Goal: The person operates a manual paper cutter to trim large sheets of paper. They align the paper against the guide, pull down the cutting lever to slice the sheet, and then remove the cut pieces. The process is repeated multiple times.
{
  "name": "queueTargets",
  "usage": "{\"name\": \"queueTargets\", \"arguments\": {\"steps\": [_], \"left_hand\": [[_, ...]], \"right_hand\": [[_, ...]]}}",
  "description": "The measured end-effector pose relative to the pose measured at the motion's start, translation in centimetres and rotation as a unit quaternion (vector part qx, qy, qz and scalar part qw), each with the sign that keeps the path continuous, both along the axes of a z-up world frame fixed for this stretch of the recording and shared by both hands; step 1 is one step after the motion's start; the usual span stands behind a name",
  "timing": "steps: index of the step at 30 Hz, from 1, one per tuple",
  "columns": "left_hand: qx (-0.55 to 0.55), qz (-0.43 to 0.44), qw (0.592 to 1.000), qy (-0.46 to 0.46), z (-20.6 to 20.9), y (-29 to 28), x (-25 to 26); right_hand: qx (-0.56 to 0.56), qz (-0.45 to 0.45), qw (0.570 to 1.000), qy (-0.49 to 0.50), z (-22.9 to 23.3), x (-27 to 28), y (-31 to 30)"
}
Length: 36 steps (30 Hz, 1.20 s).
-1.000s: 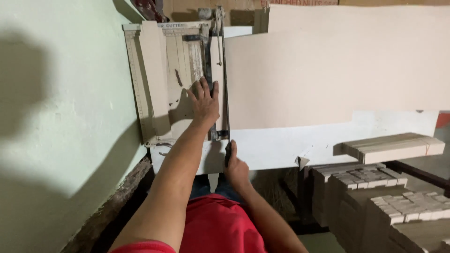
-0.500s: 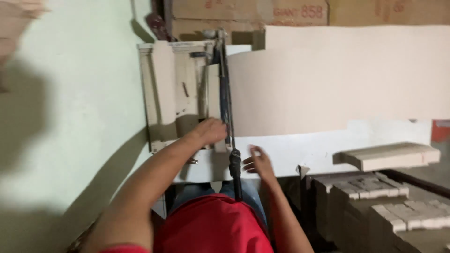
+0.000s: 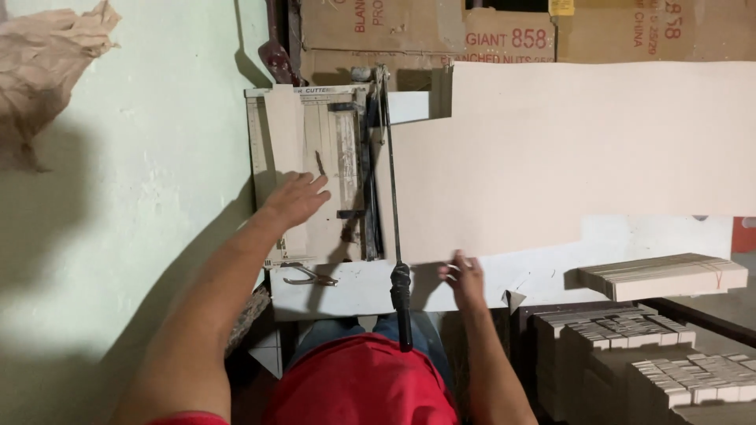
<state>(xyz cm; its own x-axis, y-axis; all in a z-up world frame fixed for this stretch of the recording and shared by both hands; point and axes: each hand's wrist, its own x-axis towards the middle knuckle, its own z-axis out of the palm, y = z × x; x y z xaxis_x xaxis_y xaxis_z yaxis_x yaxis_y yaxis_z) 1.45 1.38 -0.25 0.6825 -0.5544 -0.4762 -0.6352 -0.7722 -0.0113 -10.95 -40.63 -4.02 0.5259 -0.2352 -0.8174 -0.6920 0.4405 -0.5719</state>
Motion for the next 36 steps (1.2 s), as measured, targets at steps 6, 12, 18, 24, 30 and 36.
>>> {"name": "queueTargets", "arguments": {"steps": [6, 12, 18, 24, 30, 36], "left_hand": [[-0.087, 0.209, 0.968, 0.109, 4.1, -8.7, 1.4], [-0.012, 0.32, 0.933, 0.162, 2.3, -15.3, 1.6], [0.051, 0.311, 0.939, 0.138, -2.9, -15.7, 0.9], [0.029, 0.313, 0.935, 0.164, -4.0, -15.4, 0.7], [-0.035, 0.329, 0.936, 0.122, -5.9, -15.8, -0.1], [-0.037, 0.332, 0.936, 0.114, -6.3, -15.5, -0.8]], "right_hand": [[-0.087, 0.101, 0.991, 0.005, 0.1, 1.9, 3.6], [-0.147, 0.268, 0.95, 0.069, -0.5, 3.7, 2.6], [-0.325, 0.633, 0.702, 0.021, 16.9, 1.3, 10.6], [-0.391, 0.651, 0.65, -0.012, 8.4, -5.6, 12.3], [-0.403, 0.614, 0.677, -0.046, 6.3, -6.4, 10.8], [-0.396, 0.594, 0.696, -0.079, 12.3, -5.7, 11.5]]}}
